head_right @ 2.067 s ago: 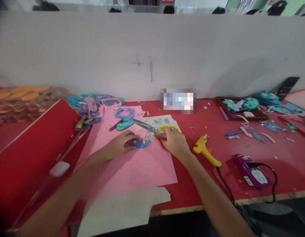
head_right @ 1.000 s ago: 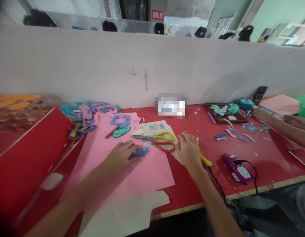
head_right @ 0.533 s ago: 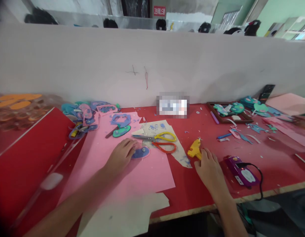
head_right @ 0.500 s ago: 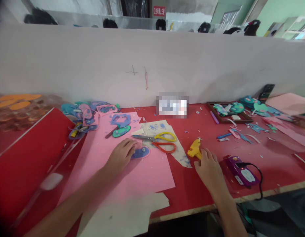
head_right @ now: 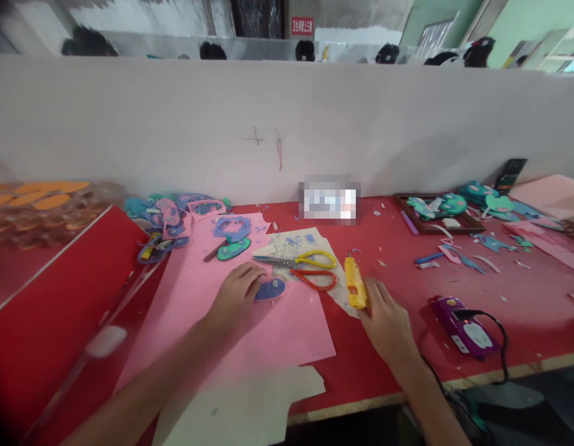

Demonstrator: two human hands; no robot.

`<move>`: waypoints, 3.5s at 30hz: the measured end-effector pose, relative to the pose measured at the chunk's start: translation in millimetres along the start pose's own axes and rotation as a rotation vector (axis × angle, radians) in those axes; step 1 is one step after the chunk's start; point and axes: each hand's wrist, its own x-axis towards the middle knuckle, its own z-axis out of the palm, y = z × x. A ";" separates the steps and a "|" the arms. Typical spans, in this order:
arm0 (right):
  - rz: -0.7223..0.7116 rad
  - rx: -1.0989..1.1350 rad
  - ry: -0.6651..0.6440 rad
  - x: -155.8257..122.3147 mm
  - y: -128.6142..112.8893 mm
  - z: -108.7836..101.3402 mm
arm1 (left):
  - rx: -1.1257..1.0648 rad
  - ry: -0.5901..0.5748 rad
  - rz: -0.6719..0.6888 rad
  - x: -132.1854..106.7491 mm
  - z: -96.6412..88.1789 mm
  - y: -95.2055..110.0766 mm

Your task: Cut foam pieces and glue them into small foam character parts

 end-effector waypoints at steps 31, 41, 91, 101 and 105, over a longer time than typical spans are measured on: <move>-0.169 0.380 -0.003 2.3 -62.5 35.7 | -0.090 -0.120 -0.203 20.2 8.6 20.7; -0.197 0.423 -0.049 6.5 -70.1 20.3 | -0.084 -0.072 -0.226 18.3 14.0 21.8; -0.384 0.316 -0.105 6.8 -79.7 17.7 | -0.549 0.206 -0.389 18.1 9.0 15.9; -0.405 0.314 -0.095 7.6 -80.3 17.7 | -0.563 0.203 -0.367 18.3 8.7 14.8; -0.404 0.279 -0.125 8.1 -80.8 19.1 | -0.555 0.188 -0.375 18.1 9.5 14.3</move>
